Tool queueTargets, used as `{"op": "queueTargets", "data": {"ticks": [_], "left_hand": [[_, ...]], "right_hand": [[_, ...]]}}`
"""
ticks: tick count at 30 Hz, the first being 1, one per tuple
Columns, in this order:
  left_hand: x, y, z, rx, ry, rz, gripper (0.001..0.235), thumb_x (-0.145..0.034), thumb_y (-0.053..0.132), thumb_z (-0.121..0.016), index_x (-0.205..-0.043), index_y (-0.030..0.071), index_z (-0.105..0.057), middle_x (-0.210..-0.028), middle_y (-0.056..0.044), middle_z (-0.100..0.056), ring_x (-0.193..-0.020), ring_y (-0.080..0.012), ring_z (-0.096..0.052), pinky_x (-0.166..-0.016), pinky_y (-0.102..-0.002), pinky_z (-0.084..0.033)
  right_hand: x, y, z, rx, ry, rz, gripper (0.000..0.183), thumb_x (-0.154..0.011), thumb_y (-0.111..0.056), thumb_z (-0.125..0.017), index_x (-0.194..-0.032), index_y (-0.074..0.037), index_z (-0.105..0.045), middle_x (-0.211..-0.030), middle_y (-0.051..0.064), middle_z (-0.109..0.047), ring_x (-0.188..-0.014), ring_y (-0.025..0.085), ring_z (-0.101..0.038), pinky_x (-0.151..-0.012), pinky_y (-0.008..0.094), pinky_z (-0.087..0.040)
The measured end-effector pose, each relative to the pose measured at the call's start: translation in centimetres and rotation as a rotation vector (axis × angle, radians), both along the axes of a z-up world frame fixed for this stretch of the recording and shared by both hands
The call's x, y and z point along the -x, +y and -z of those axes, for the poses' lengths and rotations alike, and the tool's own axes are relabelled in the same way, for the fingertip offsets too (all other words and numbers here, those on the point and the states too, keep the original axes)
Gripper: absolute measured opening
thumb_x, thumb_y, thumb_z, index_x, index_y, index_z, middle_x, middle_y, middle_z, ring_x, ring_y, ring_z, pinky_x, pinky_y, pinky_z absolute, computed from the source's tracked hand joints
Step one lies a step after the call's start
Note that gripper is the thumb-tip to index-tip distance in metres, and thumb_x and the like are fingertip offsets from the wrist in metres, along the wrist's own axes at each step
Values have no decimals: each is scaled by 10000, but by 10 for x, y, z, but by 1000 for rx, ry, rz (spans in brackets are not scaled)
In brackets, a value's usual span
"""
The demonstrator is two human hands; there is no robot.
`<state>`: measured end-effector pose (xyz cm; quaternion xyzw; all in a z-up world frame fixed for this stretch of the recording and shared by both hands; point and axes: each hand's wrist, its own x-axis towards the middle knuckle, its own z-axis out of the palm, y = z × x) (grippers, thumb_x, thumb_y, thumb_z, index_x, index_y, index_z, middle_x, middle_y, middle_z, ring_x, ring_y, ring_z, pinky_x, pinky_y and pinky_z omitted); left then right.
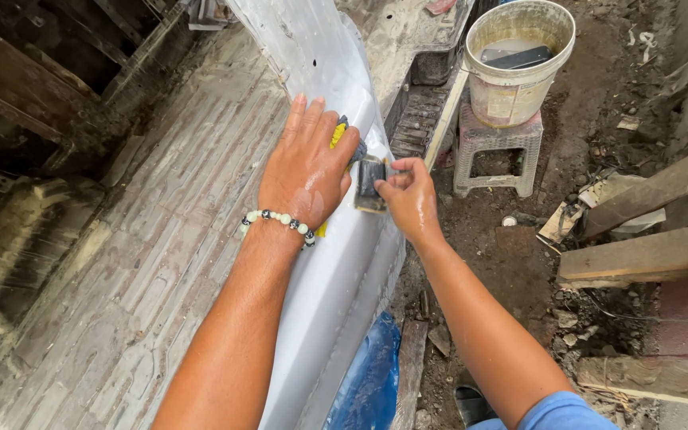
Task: The person sands the edge of a white car bumper using a sanding block and a yellow sponge. They repeatedly dip the sanding block into a bucket of water to wet it before continuing to sand the surface.
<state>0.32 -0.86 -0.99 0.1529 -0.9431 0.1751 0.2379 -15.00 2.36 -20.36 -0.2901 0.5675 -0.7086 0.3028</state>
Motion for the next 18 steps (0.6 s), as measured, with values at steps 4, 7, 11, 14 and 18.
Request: {"op": "queueTargets", "data": {"ticks": [4,7,11,14,18], "left_hand": [[0,0,-1,-10,-9,0,491,-705,113,-801,-1171,58,-658,-1241,-191,-598,-1369,-401,-469,-1252,-520,-225],[-1,-2,2,-3,9,12,477,-713,115,-800,-1166,57,-658,-1240,-193,-597,-1373,-403,-469,-1251,-523,-225],[0,-2,2,7,4,-19,452,-730,96,-792,-1161,75,-661,-1246,-172,-602,-1389,-383,-475,-1277,-511,-226],[-1,-1,1,3,7,-18,475,-711,102,-800,-1165,68,-665,-1249,-178,-600,-1383,-388,-474,-1264,-510,-227],[0,2,-1,-22,3,-2,509,-675,122,-821,-1154,56,-662,-1251,-192,-598,-1369,-401,-473,-1249,-517,-226]], "right_hand": [[3,-1,-3,-47,296,32,196,-917,-146,-747,-1083,-52,-704,-911,-4,-730,-738,94,-622,-692,287,-543],[-13,18,-53,-264,421,89,288,-882,-286,-821,-1041,-88,-686,-858,47,-664,-759,160,-638,-717,327,-535],[-17,22,-64,-264,613,131,508,-743,-372,-907,-988,-50,-600,-990,83,-612,-825,255,-630,-707,407,-510],[-16,17,-55,-281,611,125,487,-739,-352,-893,-990,-59,-597,-1010,91,-611,-878,284,-651,-761,417,-529],[-18,24,-49,-243,677,156,381,-809,-262,-835,-1043,-56,-616,-1036,110,-628,-934,299,-668,-791,429,-531]]}}
